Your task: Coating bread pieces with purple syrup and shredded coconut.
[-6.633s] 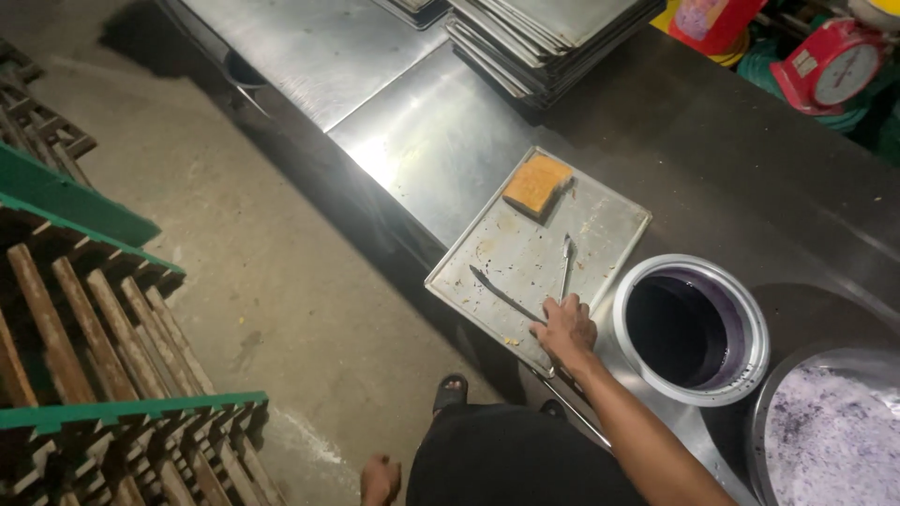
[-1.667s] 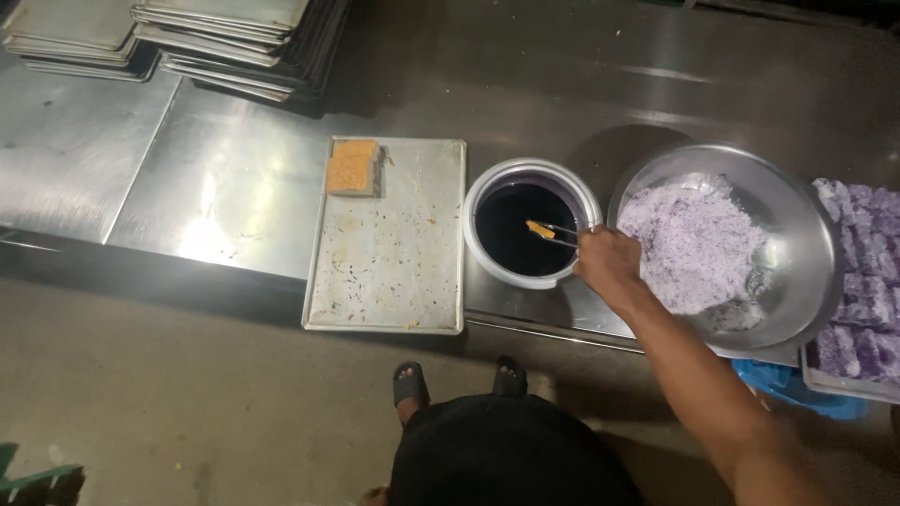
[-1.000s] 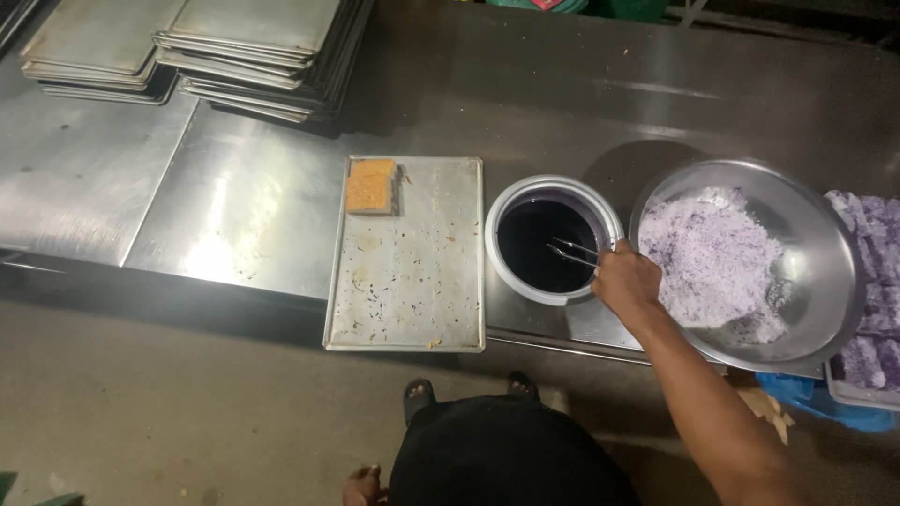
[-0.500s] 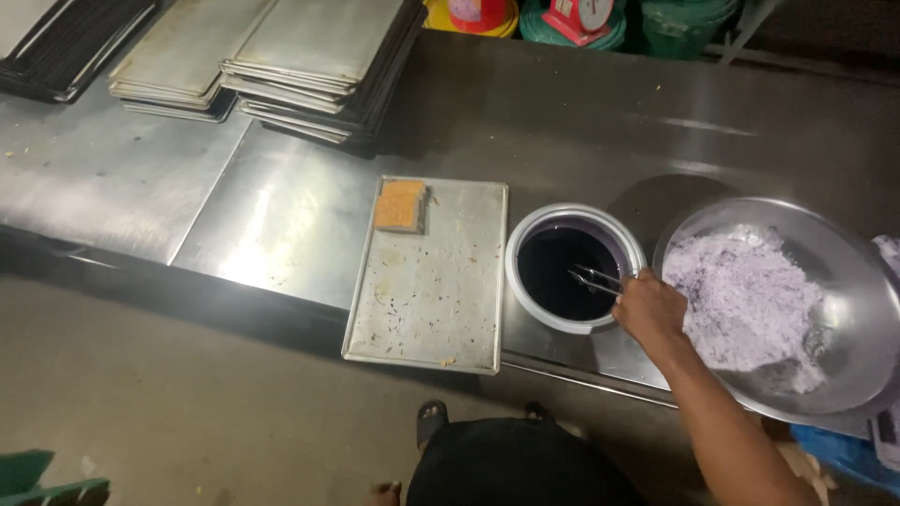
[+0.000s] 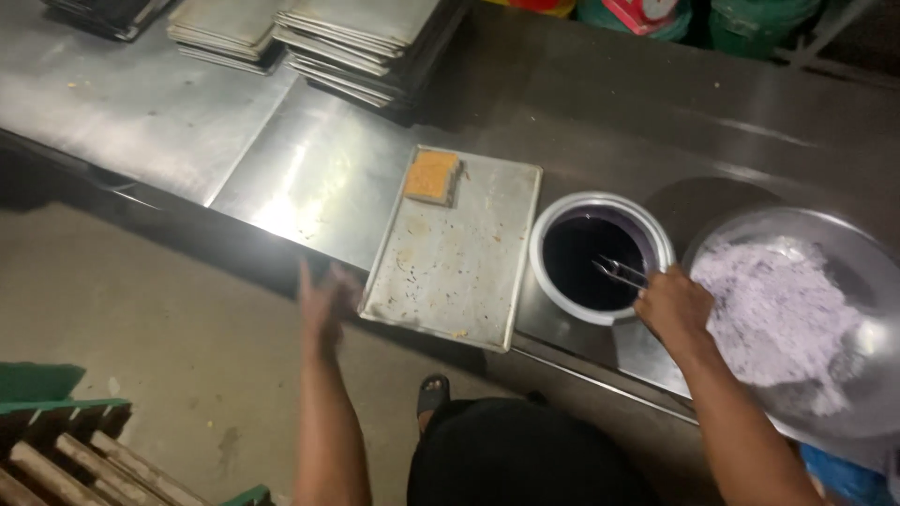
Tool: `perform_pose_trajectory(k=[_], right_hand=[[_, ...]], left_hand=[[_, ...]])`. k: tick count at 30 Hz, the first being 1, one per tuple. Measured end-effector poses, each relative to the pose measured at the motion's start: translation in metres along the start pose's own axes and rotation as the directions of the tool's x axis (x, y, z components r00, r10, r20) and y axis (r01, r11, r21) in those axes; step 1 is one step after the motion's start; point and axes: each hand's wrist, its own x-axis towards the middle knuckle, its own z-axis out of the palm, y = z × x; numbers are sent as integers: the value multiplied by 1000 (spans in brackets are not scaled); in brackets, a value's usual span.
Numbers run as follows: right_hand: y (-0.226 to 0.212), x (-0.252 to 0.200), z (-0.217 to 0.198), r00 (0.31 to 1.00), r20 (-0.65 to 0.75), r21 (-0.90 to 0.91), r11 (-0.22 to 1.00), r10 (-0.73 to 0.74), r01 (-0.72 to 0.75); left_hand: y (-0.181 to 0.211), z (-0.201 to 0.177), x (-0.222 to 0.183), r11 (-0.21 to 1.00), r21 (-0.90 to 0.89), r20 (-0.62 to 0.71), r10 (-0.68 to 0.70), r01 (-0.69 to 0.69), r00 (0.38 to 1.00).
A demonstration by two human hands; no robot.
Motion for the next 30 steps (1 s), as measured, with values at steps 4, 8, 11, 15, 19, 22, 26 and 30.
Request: perform_pose_trajectory(k=[4,8,11,15,19,22,26,30], right_hand=[[1,2,2,1000,13,-48,999,5,-4],[-6,-13,-19,1000,8,26,999,24,-25],[-1,-24,-16,996,-56,141,989,63,-54],[17,-35,0,988,-105,280,957,111,-78],[24,-51,13,975,-193,452,892,107,-8],[10,-67,-3,970,-125,595,799,206,-93],[9,-75,13,954,-175,651,756,243,-73],[7,-81,21,910,-305,739,672,279,42]], left_hand=[[42,13,68,1000,23,15,8,-8,1000],[39,42,47,991,93,89,89,-97,992],[27,59,-8,983,97,105,147,-157,984],[-8,53,-71,961,233,-31,161,-150,986],[-38,25,-114,962,270,-238,25,41,971],[-81,-3,-120,967,196,-345,-87,163,935],[-120,-20,-140,868,388,-420,-131,309,898],[-166,-39,-138,703,541,-455,-218,462,864]])
